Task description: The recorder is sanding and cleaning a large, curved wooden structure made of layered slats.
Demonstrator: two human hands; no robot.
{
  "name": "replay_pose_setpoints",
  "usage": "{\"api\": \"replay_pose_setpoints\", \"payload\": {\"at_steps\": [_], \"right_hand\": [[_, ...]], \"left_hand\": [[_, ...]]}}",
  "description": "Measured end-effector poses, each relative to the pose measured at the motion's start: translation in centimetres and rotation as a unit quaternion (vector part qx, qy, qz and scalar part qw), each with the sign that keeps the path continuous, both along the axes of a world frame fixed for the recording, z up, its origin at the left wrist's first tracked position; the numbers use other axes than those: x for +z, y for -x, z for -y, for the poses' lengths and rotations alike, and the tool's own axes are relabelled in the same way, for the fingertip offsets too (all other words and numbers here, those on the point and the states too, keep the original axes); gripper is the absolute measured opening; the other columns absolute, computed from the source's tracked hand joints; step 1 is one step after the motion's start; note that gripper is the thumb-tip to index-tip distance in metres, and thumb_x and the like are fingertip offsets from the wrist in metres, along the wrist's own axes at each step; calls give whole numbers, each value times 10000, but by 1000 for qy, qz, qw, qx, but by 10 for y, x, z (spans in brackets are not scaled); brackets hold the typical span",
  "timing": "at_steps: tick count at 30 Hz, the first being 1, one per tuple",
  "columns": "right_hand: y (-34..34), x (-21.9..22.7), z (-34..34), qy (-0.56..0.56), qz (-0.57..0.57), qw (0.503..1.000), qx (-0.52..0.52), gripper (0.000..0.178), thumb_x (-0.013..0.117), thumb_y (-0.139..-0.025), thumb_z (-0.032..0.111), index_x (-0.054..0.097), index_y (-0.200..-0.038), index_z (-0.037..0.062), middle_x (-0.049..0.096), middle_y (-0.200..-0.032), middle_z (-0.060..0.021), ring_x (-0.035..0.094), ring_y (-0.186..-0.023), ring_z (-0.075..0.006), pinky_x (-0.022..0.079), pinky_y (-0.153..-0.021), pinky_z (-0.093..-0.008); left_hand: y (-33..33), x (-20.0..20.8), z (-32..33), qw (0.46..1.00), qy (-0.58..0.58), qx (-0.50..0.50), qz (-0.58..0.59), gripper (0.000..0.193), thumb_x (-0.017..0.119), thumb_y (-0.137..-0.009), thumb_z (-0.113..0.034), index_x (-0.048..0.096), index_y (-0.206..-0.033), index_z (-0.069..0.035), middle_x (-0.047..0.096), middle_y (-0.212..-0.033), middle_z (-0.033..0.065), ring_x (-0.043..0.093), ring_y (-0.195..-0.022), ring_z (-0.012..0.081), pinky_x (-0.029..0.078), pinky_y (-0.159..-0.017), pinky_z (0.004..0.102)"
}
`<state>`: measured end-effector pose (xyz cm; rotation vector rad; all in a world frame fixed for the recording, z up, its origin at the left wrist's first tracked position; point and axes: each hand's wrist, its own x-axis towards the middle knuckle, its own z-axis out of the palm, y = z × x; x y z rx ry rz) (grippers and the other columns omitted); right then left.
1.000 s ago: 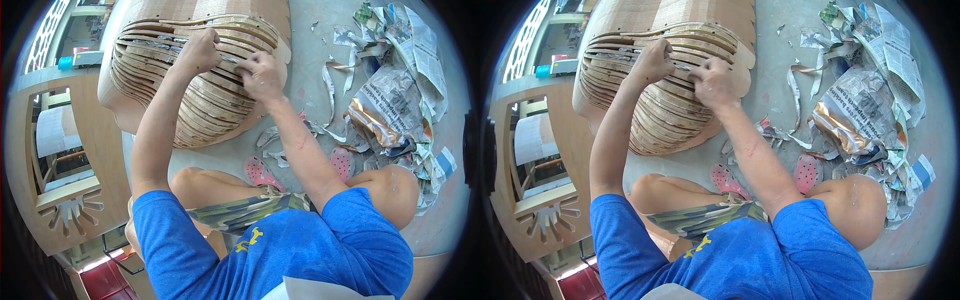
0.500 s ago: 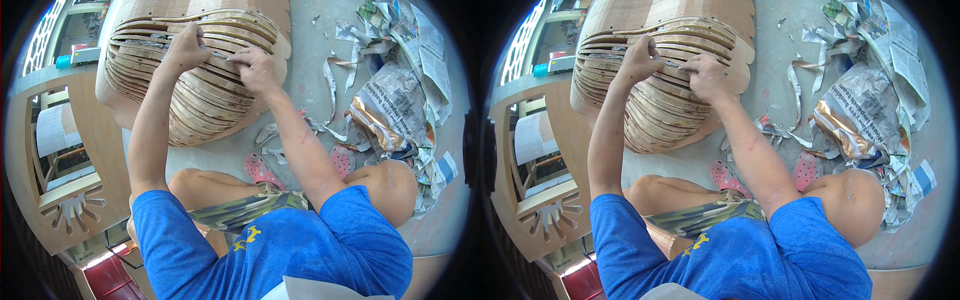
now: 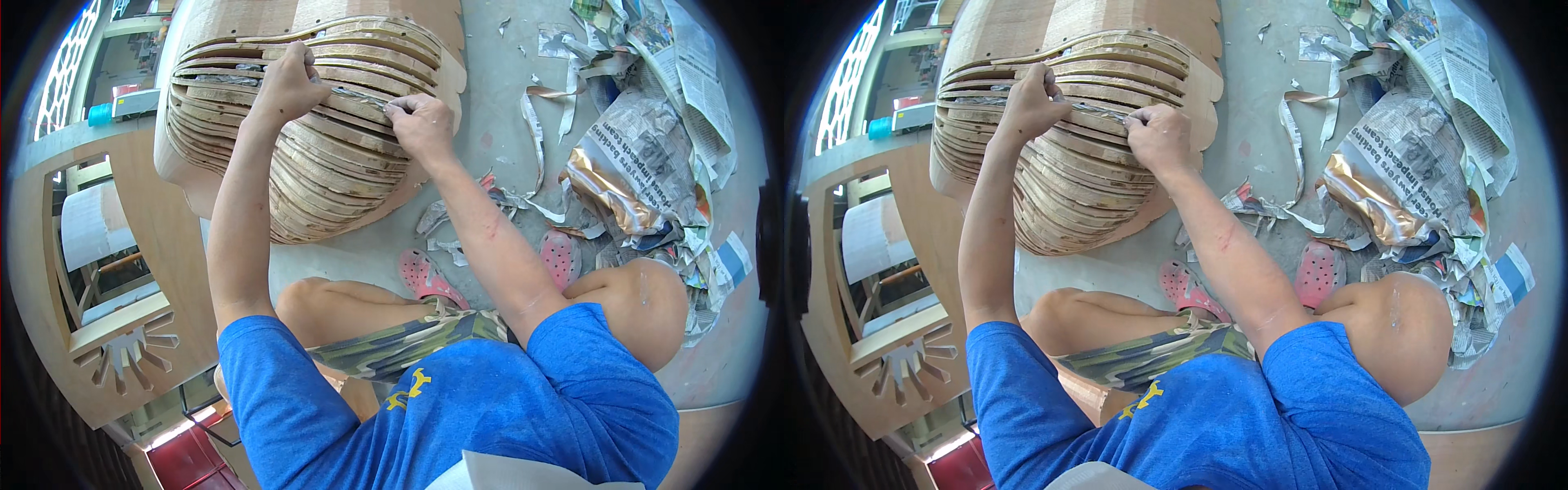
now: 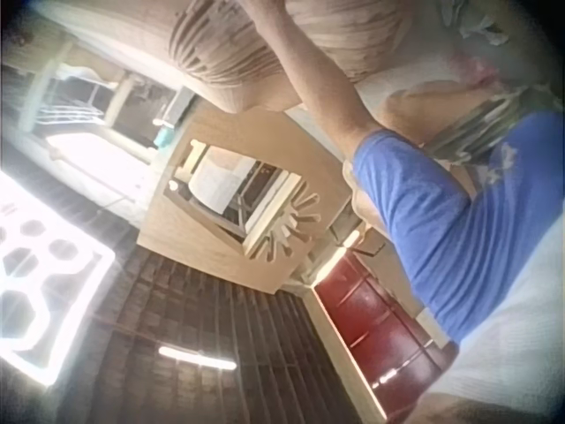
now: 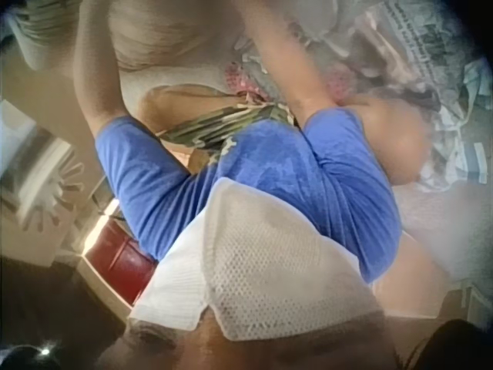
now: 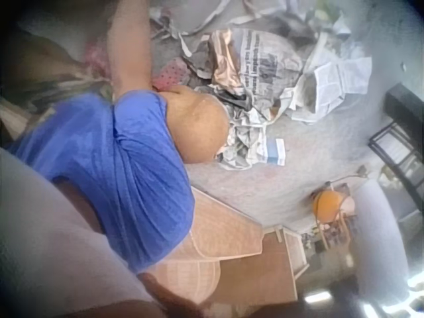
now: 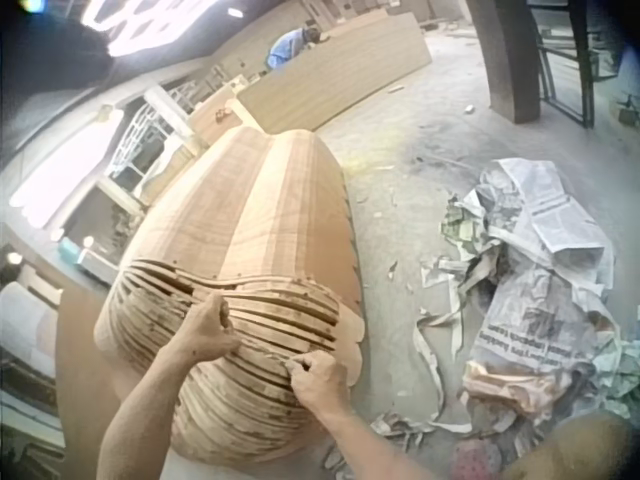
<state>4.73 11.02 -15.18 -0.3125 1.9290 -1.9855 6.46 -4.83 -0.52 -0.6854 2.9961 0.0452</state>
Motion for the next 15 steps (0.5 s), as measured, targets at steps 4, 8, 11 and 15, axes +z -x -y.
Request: {"api": "replay_pose_setpoints", "payload": {"at_steps": [4,8,11,15], "right_hand": [[-8,-6,12,0,-220,973,-72,85,630,-737,60,692,-720,4,661,-742,-142,618,-762,-307,481,-767,-386],[-12,0,11,-42,-283,957,-46,77,578,-715,16,654,-717,7,601,-761,-146,559,-819,-318,454,-804,-393],[-14,2,12,-62,-327,943,-18,100,557,-708,8,651,-743,3,579,-783,-152,541,-847,-331,452,-820,-402],[-13,1,9,-34,-309,950,32,100,551,-724,5,648,-748,0,603,-810,-151,549,-856,-333,450,-834,-407]], "left_hand": [[1,2,2,1000,-11,0,-8,302,687,-662,-125,486,-861,-21,616,-730,97,598,-685,233,478,-678,327],[-1,4,6,1000,-9,11,-5,312,695,-655,-125,480,-858,-25,613,-732,86,581,-675,211,478,-680,315],[-3,1,13,1000,-3,13,-12,315,699,-652,-125,475,-852,-29,609,-724,80,574,-671,195,478,-679,305],[-14,-4,21,999,12,15,-32,298,699,-684,-144,538,-912,-39,641,-761,75,598,-697,172,487,-683,293]]}}
